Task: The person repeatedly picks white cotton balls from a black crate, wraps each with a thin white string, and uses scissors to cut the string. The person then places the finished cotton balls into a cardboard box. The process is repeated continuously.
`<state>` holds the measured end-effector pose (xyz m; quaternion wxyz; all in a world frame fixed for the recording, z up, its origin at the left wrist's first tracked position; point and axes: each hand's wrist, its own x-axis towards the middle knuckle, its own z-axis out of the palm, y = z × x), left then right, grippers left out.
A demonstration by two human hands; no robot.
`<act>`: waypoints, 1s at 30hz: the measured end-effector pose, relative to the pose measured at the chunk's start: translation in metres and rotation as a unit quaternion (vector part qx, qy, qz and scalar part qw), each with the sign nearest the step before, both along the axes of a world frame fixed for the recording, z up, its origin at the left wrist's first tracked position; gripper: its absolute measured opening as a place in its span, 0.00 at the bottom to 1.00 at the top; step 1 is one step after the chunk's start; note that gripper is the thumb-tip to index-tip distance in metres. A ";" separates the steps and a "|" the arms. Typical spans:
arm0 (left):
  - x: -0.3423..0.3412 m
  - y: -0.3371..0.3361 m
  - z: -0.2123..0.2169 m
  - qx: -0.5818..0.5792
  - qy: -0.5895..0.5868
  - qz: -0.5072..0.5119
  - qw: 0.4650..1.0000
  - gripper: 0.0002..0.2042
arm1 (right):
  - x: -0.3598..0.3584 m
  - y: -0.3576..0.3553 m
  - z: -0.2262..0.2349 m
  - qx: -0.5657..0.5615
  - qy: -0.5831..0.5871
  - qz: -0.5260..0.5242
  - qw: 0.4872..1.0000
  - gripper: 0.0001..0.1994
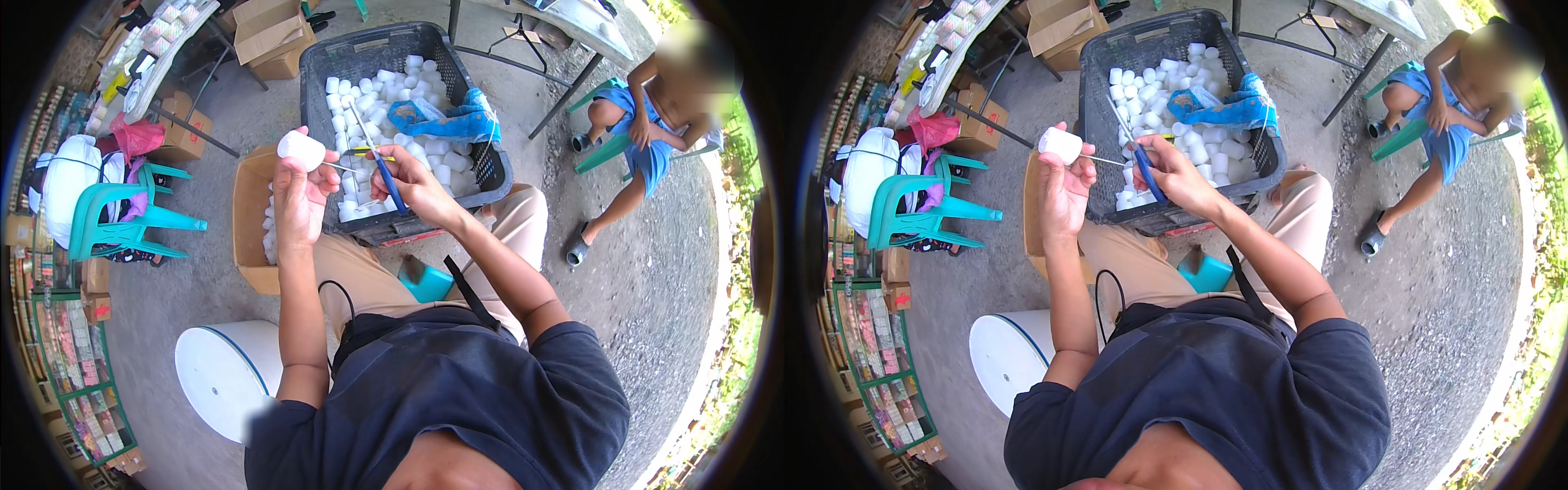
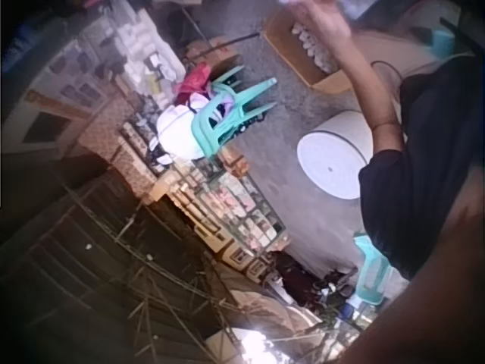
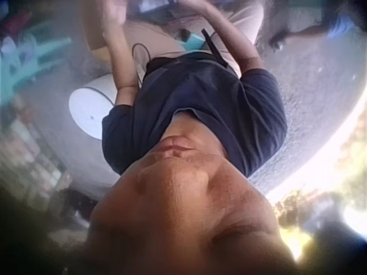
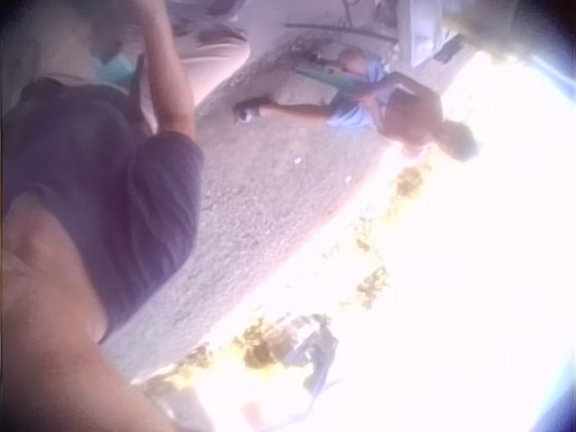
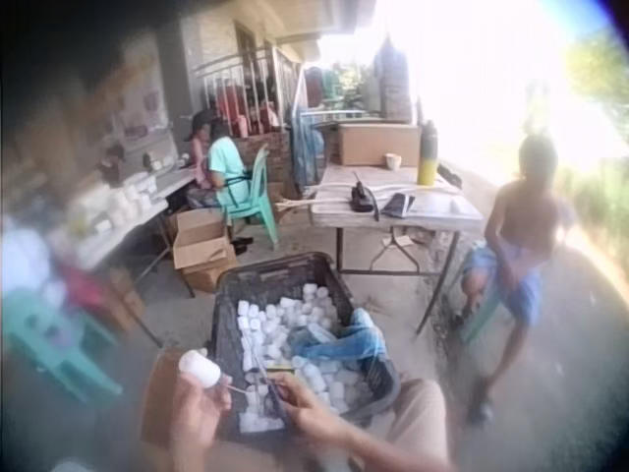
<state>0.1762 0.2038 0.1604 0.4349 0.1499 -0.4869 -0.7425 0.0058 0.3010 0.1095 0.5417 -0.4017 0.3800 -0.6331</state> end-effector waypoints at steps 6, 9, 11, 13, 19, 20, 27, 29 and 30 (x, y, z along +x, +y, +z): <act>-0.002 0.010 -0.009 -0.166 -0.187 0.059 0.966 0.23 | -0.026 0.012 0.031 -0.128 -0.201 -0.065 0.969 0.23; -0.017 0.020 -0.009 -0.239 -0.222 0.071 0.942 0.24 | -0.032 0.017 0.068 -0.185 -0.112 -0.082 0.973 0.30; -0.021 0.022 -0.009 -0.246 -0.208 0.043 0.946 0.24 | -0.026 0.014 0.073 -0.184 -0.010 -0.119 0.976 0.29; -0.022 0.023 -0.014 -0.215 -0.196 0.005 0.957 0.25 | -0.020 0.013 0.077 -0.192 -0.024 -0.140 0.971 0.28; -0.016 0.021 -0.019 -0.156 -0.197 -0.090 0.964 0.28 | -0.027 0.025 0.087 -0.214 0.118 -0.136 0.960 0.26; -0.013 0.020 -0.020 -0.135 -0.201 -0.108 0.964 0.28 | -0.028 0.027 0.096 -0.250 0.112 -0.153 0.950 0.25; -0.018 0.023 -0.021 -0.110 -0.183 -0.139 0.967 0.27 | -0.034 0.035 0.102 -0.213 0.199 -0.096 0.952 0.24; -0.020 0.024 -0.016 -0.130 -0.184 -0.135 0.965 0.28 | -0.036 0.038 0.115 -0.293 0.116 -0.148 0.937 0.26; -0.021 0.024 -0.014 -0.140 -0.184 -0.134 0.964 0.28 | -0.038 0.034 0.115 -0.338 0.105 -0.123 0.927 0.22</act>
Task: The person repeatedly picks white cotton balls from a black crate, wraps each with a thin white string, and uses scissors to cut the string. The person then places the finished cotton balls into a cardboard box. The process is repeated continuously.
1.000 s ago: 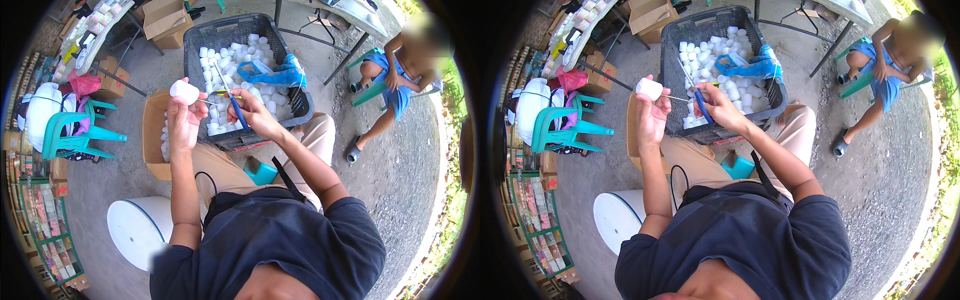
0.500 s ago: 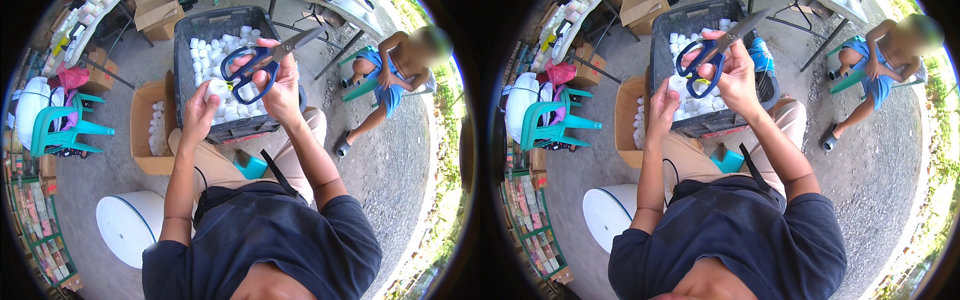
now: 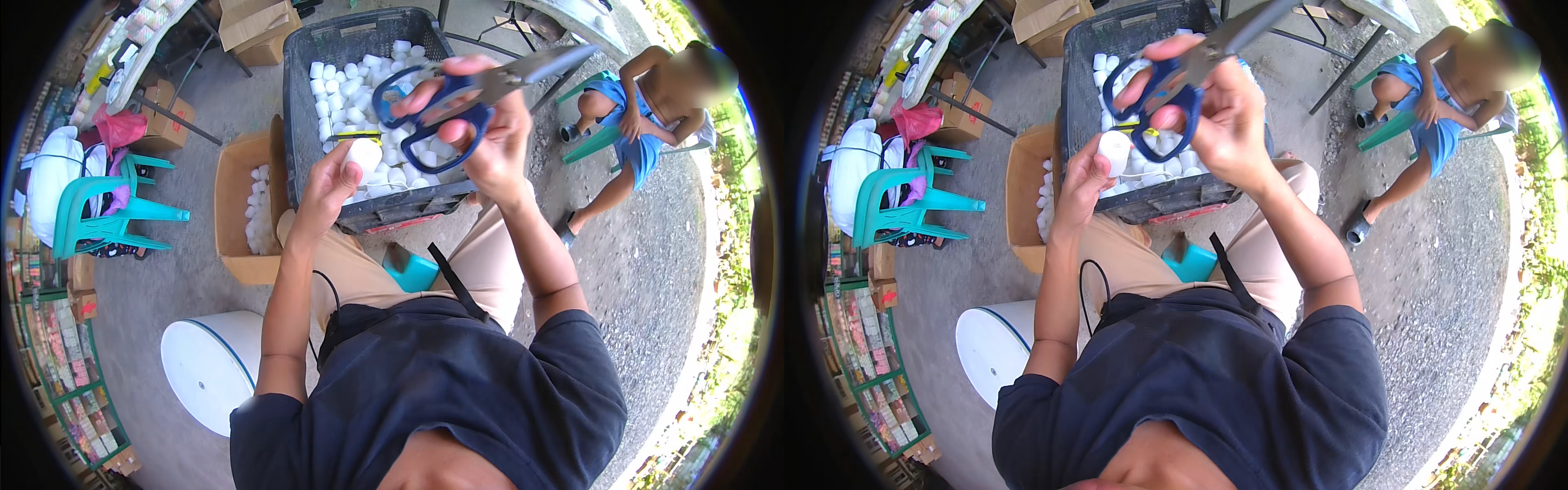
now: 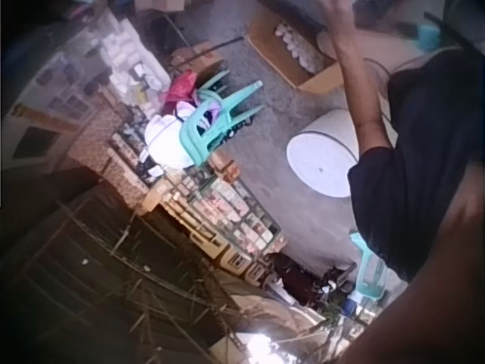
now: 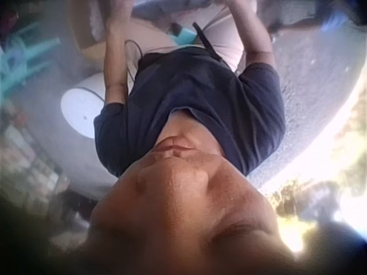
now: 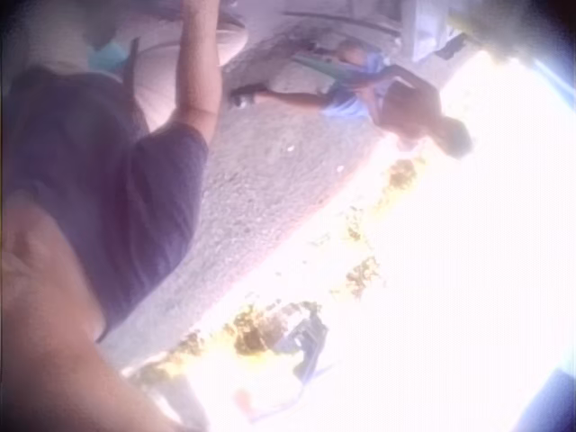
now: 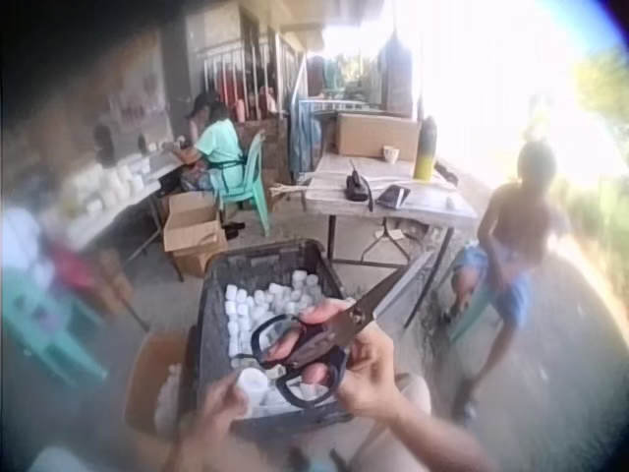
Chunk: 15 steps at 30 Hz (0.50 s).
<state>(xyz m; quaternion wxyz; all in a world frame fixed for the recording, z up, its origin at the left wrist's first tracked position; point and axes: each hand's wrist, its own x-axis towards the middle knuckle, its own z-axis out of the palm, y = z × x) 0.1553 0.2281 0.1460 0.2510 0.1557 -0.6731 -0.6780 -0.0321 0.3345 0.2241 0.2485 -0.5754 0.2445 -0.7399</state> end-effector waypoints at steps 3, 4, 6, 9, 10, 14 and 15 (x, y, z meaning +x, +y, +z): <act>0.002 0.002 -0.002 0.010 0.001 -0.009 1.000 0.28 | 0.006 0.006 -0.020 0.179 0.139 -0.008 0.974 0.20; 0.005 0.004 -0.003 0.014 -0.010 -0.013 1.000 0.28 | 0.009 0.013 -0.014 0.175 0.091 -0.006 0.980 0.20; 0.003 0.003 -0.002 0.006 0.008 -0.016 1.000 0.27 | 0.002 0.004 -0.005 0.021 -0.016 0.000 1.000 0.19; 0.001 0.000 0.010 -0.037 -0.013 -0.025 0.999 0.27 | 0.006 0.005 -0.022 0.127 0.086 -0.010 0.988 0.21; 0.002 0.001 0.008 -0.029 -0.003 -0.018 0.999 0.27 | 0.011 0.008 -0.025 0.187 0.076 -0.003 0.979 0.21; 0.004 0.003 0.008 -0.022 -0.003 0.003 1.000 0.26 | 0.009 0.000 -0.007 -0.044 -0.057 0.005 0.997 0.21; 0.004 0.003 0.009 -0.033 -0.008 0.003 0.999 0.26 | 0.006 0.004 -0.017 0.026 0.043 -0.017 0.999 0.20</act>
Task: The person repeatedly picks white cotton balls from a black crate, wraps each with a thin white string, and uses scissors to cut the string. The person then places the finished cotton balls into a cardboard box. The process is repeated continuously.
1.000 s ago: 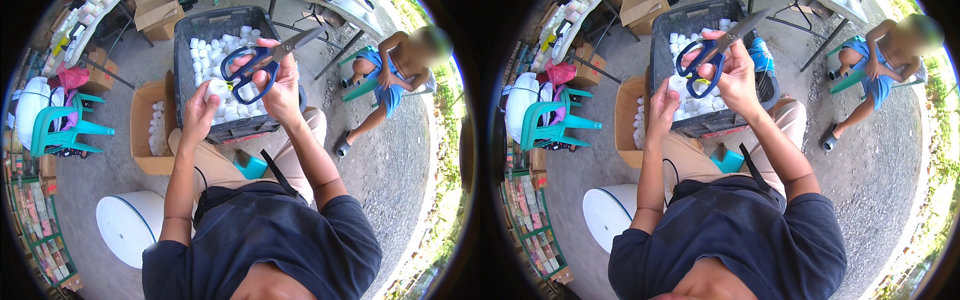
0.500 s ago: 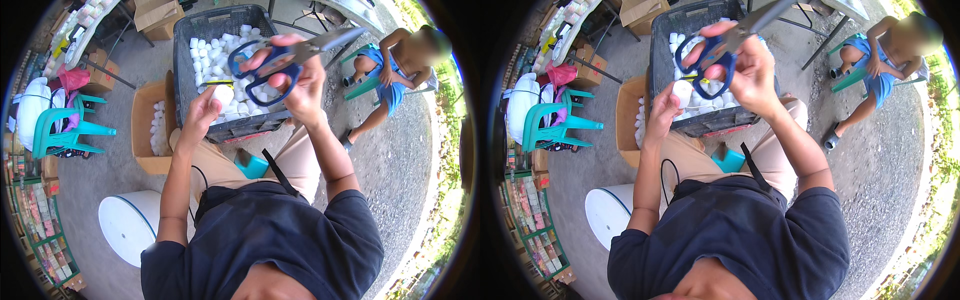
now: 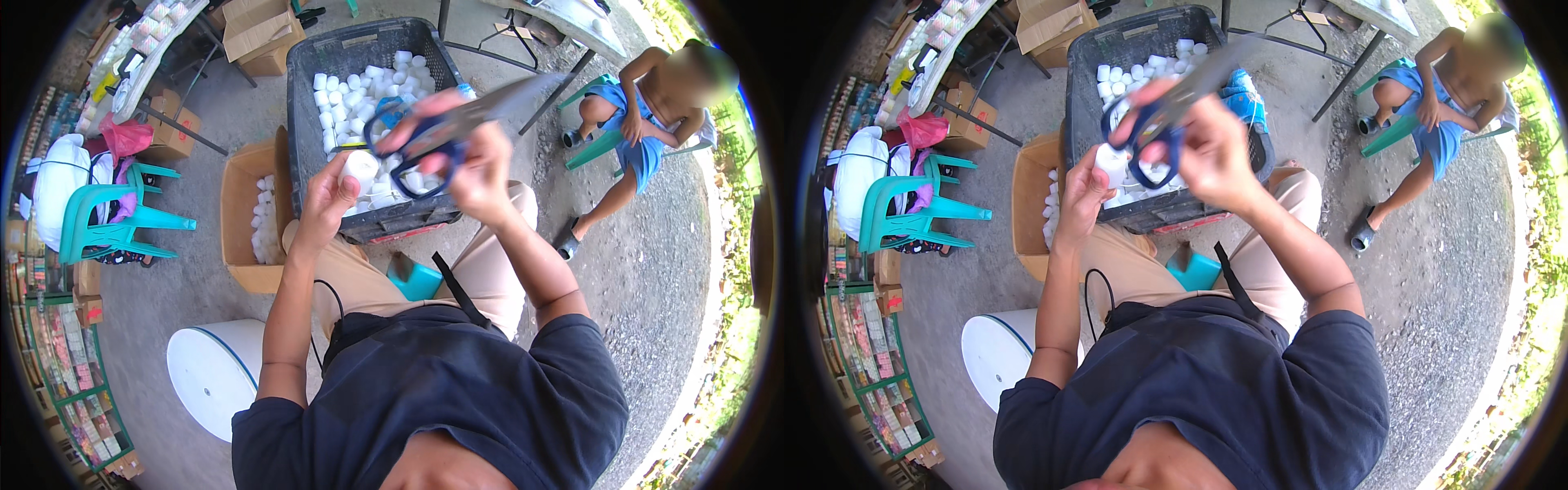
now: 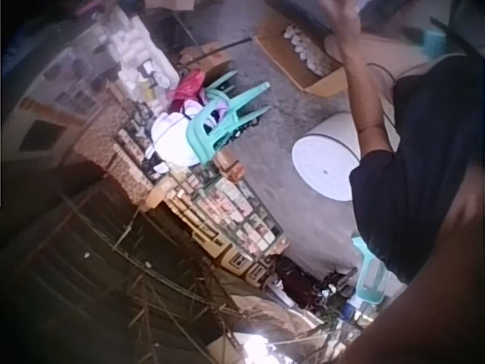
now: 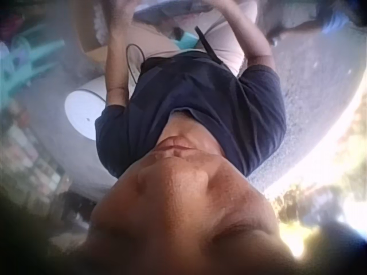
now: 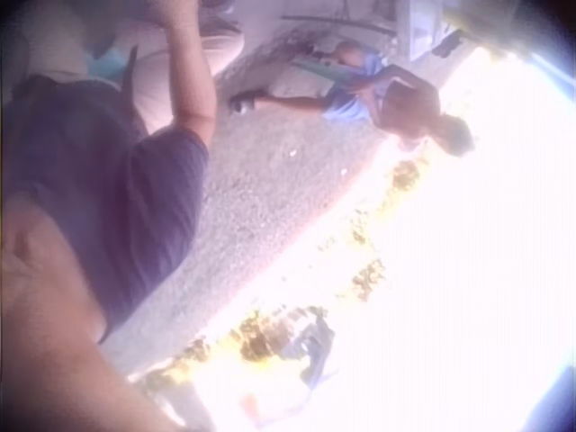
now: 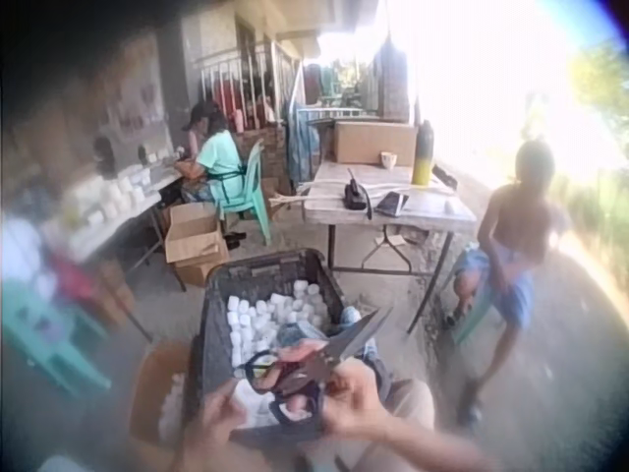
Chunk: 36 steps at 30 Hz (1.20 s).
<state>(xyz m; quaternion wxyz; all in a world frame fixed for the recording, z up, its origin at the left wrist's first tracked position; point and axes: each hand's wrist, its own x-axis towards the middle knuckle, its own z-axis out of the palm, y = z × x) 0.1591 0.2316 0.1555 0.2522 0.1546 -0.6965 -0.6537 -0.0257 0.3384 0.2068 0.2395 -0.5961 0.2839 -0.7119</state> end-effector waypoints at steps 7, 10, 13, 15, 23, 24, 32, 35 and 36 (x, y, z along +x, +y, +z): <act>-0.001 -0.002 -0.004 0.021 0.022 -0.001 1.000 0.26 | 0.004 0.005 0.003 0.039 -0.011 -0.013 0.999 0.24; -0.004 -0.007 -0.008 0.060 0.074 -0.021 0.995 0.27 | 0.006 0.004 -0.017 0.171 0.012 -0.034 0.985 0.20; 0.002 -0.021 -0.029 0.231 0.205 -0.053 0.949 0.25 | -0.004 0.001 -0.012 0.245 -0.069 -0.019 0.967 0.16; -0.003 -0.024 -0.027 0.274 0.243 0.014 0.930 0.23 | 0.009 0.011 -0.022 0.312 -0.112 0.095 0.939 0.18; -0.009 -0.021 -0.013 0.335 0.292 -0.003 0.896 0.26 | 0.050 0.015 -0.051 0.442 -0.192 0.207 0.851 0.23; -0.007 -0.019 -0.011 0.340 0.287 -0.005 0.895 0.27 | 0.051 0.012 -0.051 0.434 -0.189 0.203 0.857 0.23; 0.007 -0.015 -0.015 0.428 0.303 0.005 0.851 0.27 | 0.053 -0.001 -0.059 0.442 -0.126 0.154 0.875 0.24; 0.025 -0.032 -0.031 0.436 0.295 0.049 0.849 0.27 | 0.042 -0.013 -0.062 0.470 -0.096 0.137 0.867 0.23; 0.034 -0.043 -0.039 0.435 0.291 0.062 0.850 0.27 | 0.031 -0.024 -0.065 0.450 -0.070 0.076 0.887 0.24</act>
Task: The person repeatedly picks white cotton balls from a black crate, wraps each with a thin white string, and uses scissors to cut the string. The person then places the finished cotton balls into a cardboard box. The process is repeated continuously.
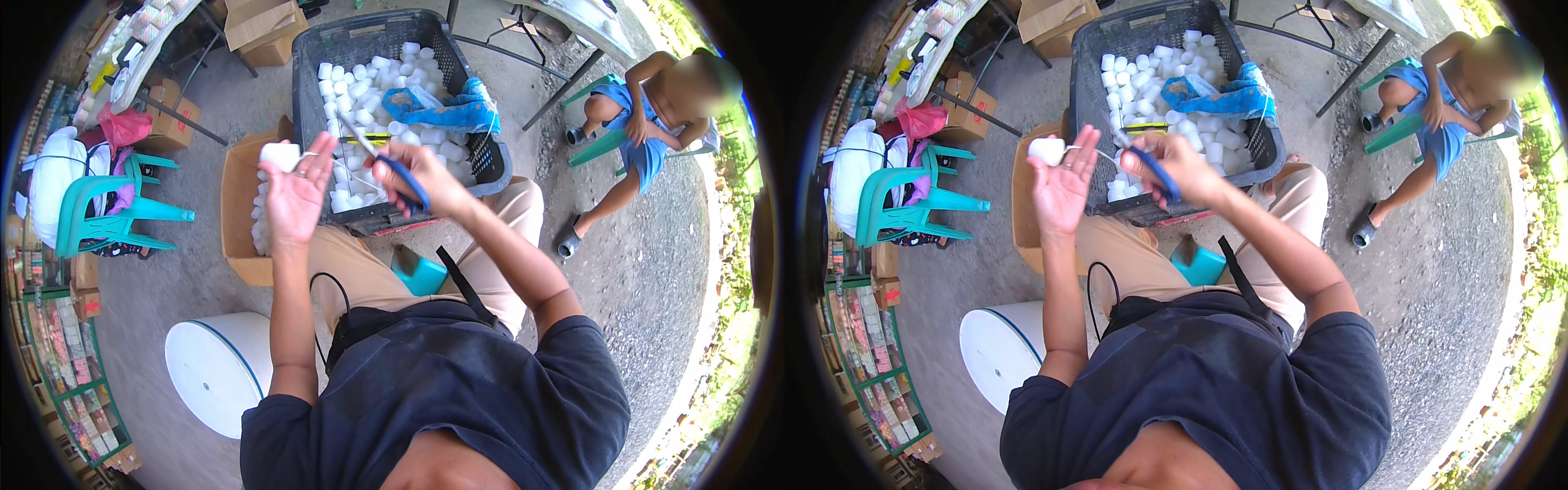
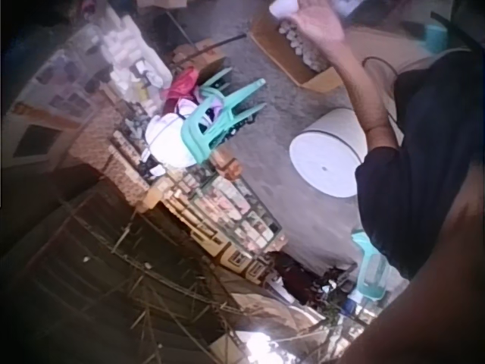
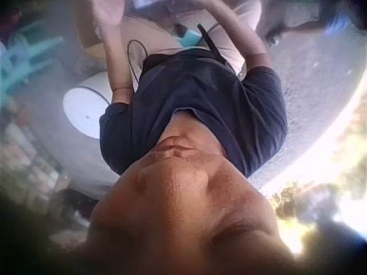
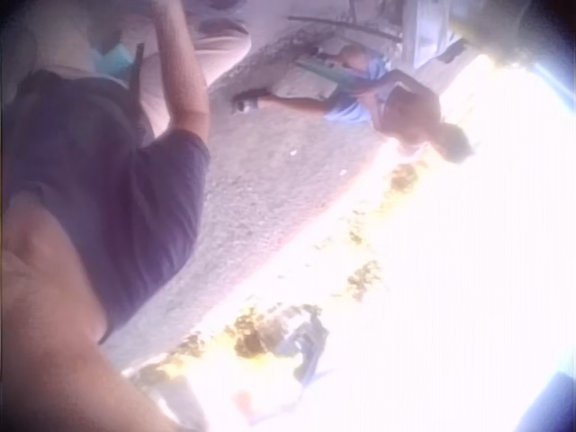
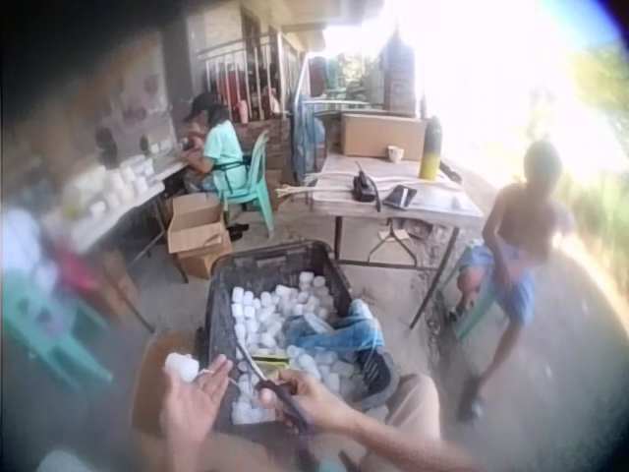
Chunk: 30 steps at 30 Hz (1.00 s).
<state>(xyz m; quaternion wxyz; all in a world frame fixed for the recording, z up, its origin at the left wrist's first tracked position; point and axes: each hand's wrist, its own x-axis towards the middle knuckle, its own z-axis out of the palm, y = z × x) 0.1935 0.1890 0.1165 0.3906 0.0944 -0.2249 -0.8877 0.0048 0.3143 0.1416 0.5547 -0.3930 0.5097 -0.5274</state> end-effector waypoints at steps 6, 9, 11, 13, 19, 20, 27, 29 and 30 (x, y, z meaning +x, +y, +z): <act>0.130 -0.117 -0.131 0.252 0.054 0.192 0.947 0.32 | -0.093 -0.060 -0.079 0.077 0.608 -0.029 0.789 0.23; 0.143 -0.146 -0.178 0.337 -0.056 0.271 0.900 0.33 | -0.108 -0.059 -0.112 0.142 0.673 0.009 0.726 0.17; 0.140 -0.146 -0.187 0.336 -0.065 0.323 0.882 0.32 | -0.108 -0.059 -0.108 0.141 0.682 0.121 0.707 0.18; 0.140 -0.141 -0.182 0.348 -0.036 0.382 0.855 0.29 | -0.111 -0.072 -0.092 0.174 0.659 0.189 0.707 0.18; 0.006 -0.121 -0.042 -0.011 -0.090 0.025 0.996 0.10 | -0.134 -0.131 -0.081 0.057 0.720 -0.050 0.690 0.17; -0.033 -0.108 -0.020 -0.119 -0.187 0.038 0.974 0.09 | -0.135 -0.133 -0.093 0.038 0.734 -0.031 0.678 0.16; -0.170 -0.076 -0.107 -0.686 -0.616 -0.001 0.387 0.19 | -0.148 -0.151 -0.084 -0.024 0.649 -0.161 0.743 0.11; -0.183 -0.075 -0.120 -0.688 -0.615 -0.056 0.382 0.21 | -0.158 -0.146 -0.068 0.027 0.418 -0.314 0.852 0.13; -0.189 -0.078 -0.125 -0.688 -0.614 -0.082 0.378 0.22 | -0.171 -0.148 -0.080 0.010 0.367 -0.309 0.877 0.15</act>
